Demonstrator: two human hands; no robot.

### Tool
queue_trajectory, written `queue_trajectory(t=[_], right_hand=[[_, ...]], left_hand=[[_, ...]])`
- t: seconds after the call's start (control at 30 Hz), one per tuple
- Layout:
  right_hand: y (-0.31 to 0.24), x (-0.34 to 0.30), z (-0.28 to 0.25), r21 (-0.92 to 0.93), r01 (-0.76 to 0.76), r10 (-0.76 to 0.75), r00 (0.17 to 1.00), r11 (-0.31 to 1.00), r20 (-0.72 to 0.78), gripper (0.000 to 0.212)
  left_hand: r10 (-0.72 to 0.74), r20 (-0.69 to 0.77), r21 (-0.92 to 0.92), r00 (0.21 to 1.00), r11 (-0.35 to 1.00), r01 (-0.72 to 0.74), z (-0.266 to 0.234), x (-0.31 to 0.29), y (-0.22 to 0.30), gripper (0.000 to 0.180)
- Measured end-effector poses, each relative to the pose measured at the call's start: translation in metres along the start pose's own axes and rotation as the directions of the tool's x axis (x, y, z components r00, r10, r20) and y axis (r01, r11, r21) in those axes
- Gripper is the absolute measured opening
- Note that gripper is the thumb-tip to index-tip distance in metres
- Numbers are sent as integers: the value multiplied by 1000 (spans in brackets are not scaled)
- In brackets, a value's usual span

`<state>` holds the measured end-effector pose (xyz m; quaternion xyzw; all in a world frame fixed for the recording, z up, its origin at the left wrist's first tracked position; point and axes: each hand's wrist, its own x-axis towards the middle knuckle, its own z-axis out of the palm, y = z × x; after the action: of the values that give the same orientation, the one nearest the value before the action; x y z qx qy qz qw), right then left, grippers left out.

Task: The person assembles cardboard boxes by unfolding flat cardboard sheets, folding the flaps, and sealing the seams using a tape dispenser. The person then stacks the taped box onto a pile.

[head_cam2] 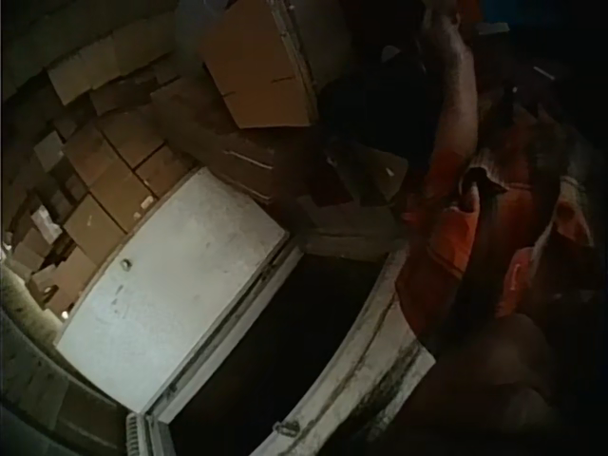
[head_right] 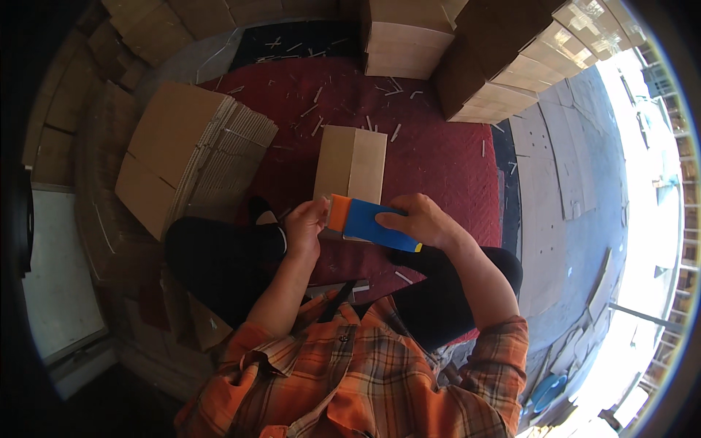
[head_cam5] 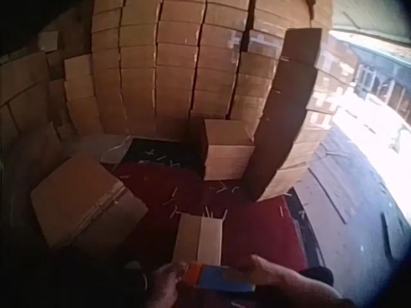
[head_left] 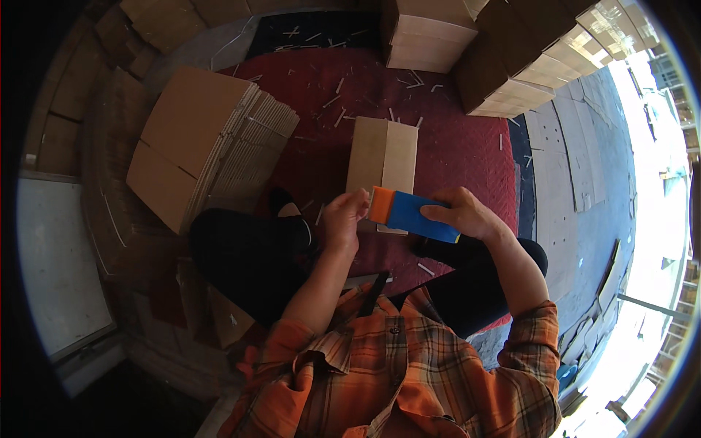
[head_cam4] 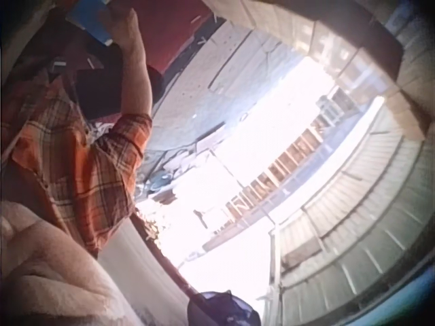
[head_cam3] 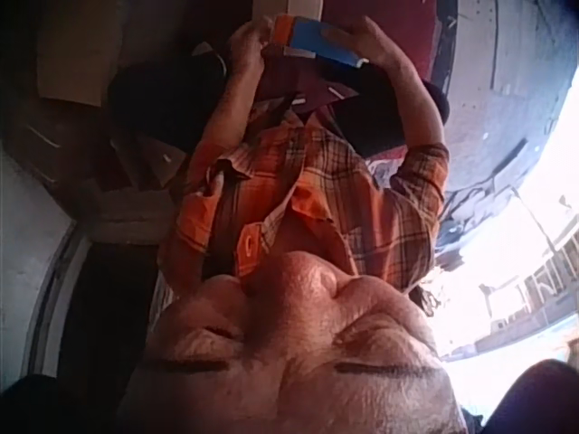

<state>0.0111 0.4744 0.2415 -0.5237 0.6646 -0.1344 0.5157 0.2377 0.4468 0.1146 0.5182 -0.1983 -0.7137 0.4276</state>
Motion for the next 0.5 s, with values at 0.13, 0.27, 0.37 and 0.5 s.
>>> queue_trajectory(t=[0.13,0.27,0.37,0.5], right_hand=[[-7,8,-3,-136,-35,38,999,990,21,47],[-11,23,4,-276,-76,87,996,958,26,47],[-6,33,10,-284,-79,91,995,956,30,51],[-2,43,16,-288,-57,61,998,956,5,51]], left_hand=[[67,-230,28,971,998,-62,-31,23,15,11],[116,-325,162,939,985,-65,-50,44,-6,12],[164,-347,199,924,975,-99,-53,51,-12,14],[205,-351,348,913,935,-76,-55,57,-10,15]])
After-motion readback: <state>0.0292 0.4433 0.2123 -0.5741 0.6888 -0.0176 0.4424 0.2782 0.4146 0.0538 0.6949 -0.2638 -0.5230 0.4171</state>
